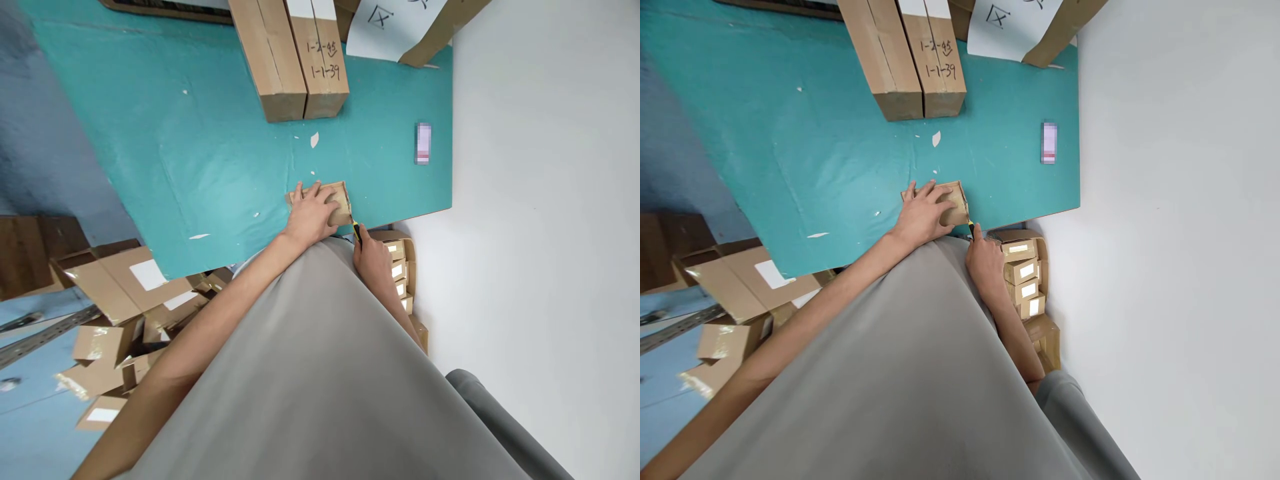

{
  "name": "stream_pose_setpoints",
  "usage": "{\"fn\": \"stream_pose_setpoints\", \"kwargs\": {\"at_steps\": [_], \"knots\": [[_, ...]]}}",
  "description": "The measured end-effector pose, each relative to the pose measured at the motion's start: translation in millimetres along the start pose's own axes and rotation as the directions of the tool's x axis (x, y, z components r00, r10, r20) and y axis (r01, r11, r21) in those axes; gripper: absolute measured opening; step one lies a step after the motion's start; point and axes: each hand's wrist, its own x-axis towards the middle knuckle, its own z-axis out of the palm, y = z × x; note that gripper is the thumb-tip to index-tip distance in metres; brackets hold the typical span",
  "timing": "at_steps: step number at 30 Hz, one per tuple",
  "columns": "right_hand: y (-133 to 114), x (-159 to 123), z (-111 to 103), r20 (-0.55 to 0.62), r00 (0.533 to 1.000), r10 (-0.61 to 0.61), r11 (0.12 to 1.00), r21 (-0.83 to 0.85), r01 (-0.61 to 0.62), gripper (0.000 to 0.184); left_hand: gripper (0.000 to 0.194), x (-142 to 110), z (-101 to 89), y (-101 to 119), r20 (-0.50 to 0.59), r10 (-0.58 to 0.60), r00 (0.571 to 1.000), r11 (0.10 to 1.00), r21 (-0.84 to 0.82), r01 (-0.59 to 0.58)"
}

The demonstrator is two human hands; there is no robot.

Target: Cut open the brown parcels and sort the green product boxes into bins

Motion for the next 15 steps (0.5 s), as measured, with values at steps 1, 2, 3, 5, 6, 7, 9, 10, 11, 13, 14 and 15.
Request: {"fn": "stream_pose_setpoints", "kwargs": {"at_steps": [1,2,3,5,6,7,9,10,11,13,14,15], "knots": [[1.1,-3.1,-0.8,0.005,1.000,0.002,1.000,0.001,-0.002,0.063,0.049,-0.6,0.5,-2.0,-0.007,-0.002,1.000,1.000,-0.007,0.002],[3.0,-6.5,-1.2,0.005,1.000,-0.003,1.000,0.007,0.003,0.062,0.049,-1.1,0.9,-4.3,-0.015,-0.003,1.000,1.000,-0.015,0.003],[5.8,-9.5,-0.9,-0.005,1.000,-0.017,1.000,0.021,0.017,0.061,0.051,-1.5,1.0,-6.9,-0.025,-0.003,1.000,1.000,-0.024,0.003],[14.9,-11.7,2.0,-0.070,0.996,-0.057,0.995,0.074,0.062,0.060,0.052,-2.6,0.4,-12.3,-0.048,0.002,0.999,0.999,-0.045,-0.004],[21.1,-8.7,5.1,-0.130,0.989,-0.070,0.990,0.109,0.085,0.060,0.053,-3.5,-0.5,-14.9,-0.056,0.011,0.998,0.998,-0.058,-0.015],[28.0,-1.4,9.5,-0.204,0.976,-0.074,0.984,0.146,0.105,0.060,0.054,-4.7,-1.6,-17.2,-0.065,0.022,0.998,0.997,-0.071,-0.027],[42.1,27.8,22.3,-0.357,0.933,-0.044,0.967,0.221,0.130,0.062,0.060,-8.7,-4.3,-21.7,-0.092,0.034,0.995,0.994,-0.097,-0.043],[48.2,49.1,30.4,-0.410,0.912,-0.028,0.957,0.251,0.142,0.064,0.065,-11.4,-5.5,-24.3,-0.120,0.027,0.992,0.993,-0.108,-0.040],[53.1,73.5,39.1,-0.438,0.899,-0.004,0.950,0.280,0.141,0.066,0.072,-14.7,-6.6,-27.5,-0.162,0.010,0.987,0.993,-0.118,-0.029],[59.4,124.2,56.3,-0.426,0.904,0.038,0.939,0.326,0.114,0.069,0.083,-22.6,-7.6,-36.4,-0.267,-0.055,0.962,0.989,-0.144,0.016],[61.3,147.1,63.5,-0.397,0.917,0.039,0.934,0.340,0.107,0.070,0.084,-26.8,-7.6,-42.2,-0.319,-0.101,0.942,0.984,-0.170,0.048],[62.7,166.6,68.9,-0.370,0.928,0.046,0.931,0.352,0.094,0.071,0.081,-30.9,-7.3,-48.6,-0.366,-0.162,0.916,0.974,-0.209,0.089]]}}
